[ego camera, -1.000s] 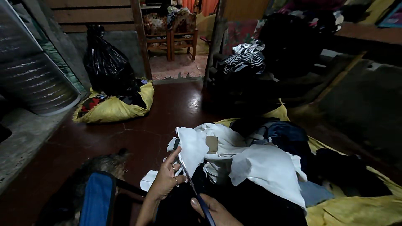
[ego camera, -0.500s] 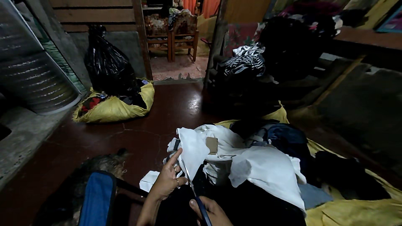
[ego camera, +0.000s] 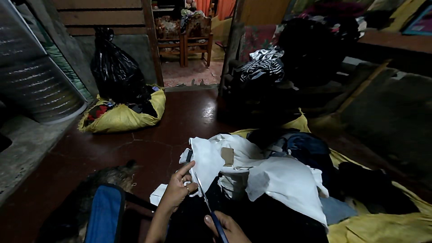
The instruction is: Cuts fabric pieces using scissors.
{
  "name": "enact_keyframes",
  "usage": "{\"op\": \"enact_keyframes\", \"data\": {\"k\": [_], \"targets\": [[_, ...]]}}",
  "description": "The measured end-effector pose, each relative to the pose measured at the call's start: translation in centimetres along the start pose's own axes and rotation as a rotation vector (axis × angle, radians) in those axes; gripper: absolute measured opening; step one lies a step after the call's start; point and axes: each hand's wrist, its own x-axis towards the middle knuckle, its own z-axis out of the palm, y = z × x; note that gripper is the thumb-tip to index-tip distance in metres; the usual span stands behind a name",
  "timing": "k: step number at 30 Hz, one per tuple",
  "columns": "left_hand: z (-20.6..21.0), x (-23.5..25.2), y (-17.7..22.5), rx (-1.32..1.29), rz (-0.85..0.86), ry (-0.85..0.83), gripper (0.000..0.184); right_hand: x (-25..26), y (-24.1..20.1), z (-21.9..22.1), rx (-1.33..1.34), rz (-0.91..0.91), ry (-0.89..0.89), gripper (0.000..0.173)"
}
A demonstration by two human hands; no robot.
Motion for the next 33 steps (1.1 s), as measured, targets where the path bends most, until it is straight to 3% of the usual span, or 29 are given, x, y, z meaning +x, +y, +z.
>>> {"op": "enact_keyframes", "data": {"k": [16,26,33], "targets": [[-0.8,0.2,0.0,-0.097,-0.044,-0.045,0.076,-0.1,0.0,-1.0,-0.058,-0.045,-0.069,0.054],[-1.1,0.7,-0.2,-0.089,-0.037,-0.086,0.087,-0.4,0.3,-0.3,0.049,-0.023,-0.024,0.046],[-1.2,0.8,-0.1,-0.081,-0.013,-0.173,0.1,-0.3,-0.2,-0.1,0.055,-0.017,-0.11,0.051]]}}
